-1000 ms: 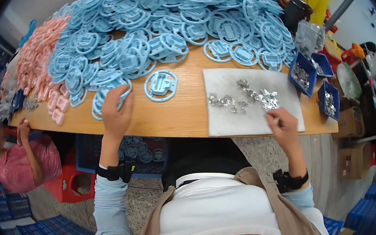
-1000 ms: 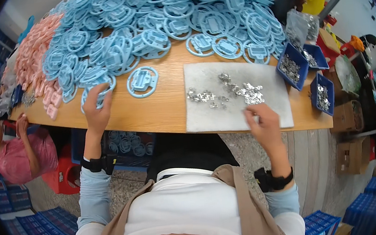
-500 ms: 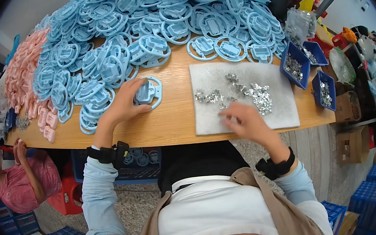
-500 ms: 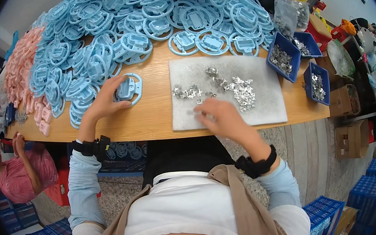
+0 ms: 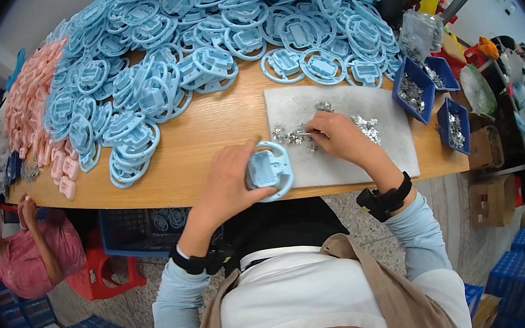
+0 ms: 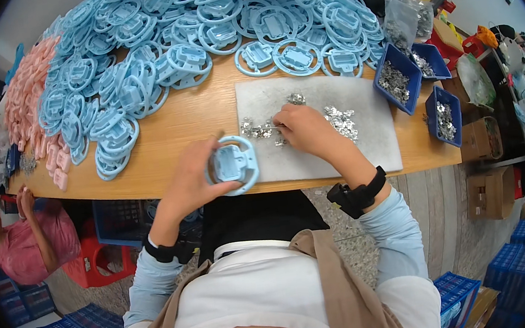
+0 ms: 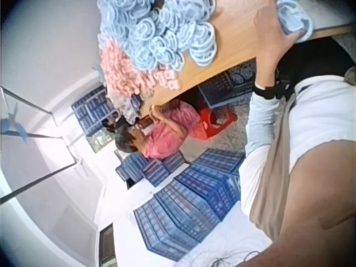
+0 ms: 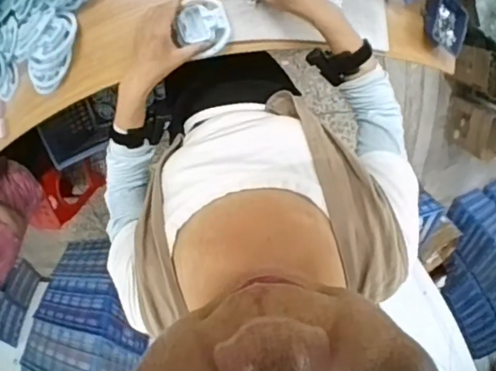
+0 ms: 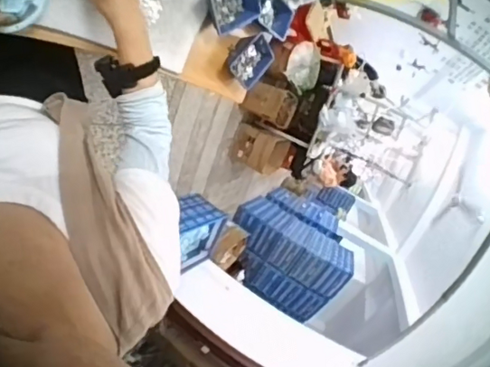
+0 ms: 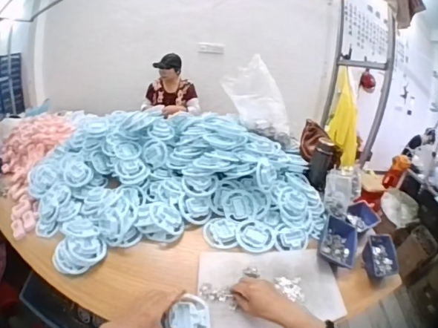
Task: The person is assembling small silver metal components into larger light blue circular plastic housings.
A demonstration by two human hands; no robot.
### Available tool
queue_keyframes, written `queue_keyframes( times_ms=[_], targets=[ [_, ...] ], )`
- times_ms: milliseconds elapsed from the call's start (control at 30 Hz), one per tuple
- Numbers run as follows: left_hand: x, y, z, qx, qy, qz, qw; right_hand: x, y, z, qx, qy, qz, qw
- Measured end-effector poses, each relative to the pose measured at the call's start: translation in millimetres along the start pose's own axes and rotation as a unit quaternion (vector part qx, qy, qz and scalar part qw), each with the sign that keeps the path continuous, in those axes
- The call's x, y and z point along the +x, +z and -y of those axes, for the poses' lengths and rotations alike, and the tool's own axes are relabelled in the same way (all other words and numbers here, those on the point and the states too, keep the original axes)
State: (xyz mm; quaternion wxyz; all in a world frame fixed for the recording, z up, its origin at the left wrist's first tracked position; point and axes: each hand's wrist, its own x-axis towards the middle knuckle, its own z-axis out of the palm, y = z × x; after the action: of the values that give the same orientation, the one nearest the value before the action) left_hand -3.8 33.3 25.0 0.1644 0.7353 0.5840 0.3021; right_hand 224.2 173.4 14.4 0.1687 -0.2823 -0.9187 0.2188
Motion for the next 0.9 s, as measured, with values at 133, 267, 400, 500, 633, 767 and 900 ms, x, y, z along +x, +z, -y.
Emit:
queue_keyframes(
  times_ms=[133, 267, 400, 500, 633, 767, 900],
  targets=[
    [-2, 21, 0, -0.029, -0.017, -0.014, 0.999, 2, -2, 1, 0.001, 0.015, -0.020, 1.000],
    [-9, 31, 4, -0.066, -0.019, -0.059, 0.996, 0, 8, 24, 0.103, 0.038, -0.084, 0.990],
    [-14, 37, 11, -0.104, -0.017, -0.106, 0.989, 8, 34, 48, 0.195, -0.012, -0.123, 0.973],
    [-16, 30, 12, -0.080, -0.011, -0.114, 0.990, 16, 39, 52, 0.206, -0.036, -0.088, 0.974],
    [-18, 28, 11, -0.071, -0.007, -0.110, 0.991, 19, 45, 46, 0.206, -0.059, -0.063, 0.975],
    [-16, 30, 9, -0.069, 0.011, -0.093, 0.993, 19, 42, 44, 0.215, -0.052, -0.034, 0.975],
    [-17, 33, 8, -0.041, 0.032, -0.109, 0.993, 20, 44, 45, 0.211, -0.069, -0.051, 0.974]
  ],
)
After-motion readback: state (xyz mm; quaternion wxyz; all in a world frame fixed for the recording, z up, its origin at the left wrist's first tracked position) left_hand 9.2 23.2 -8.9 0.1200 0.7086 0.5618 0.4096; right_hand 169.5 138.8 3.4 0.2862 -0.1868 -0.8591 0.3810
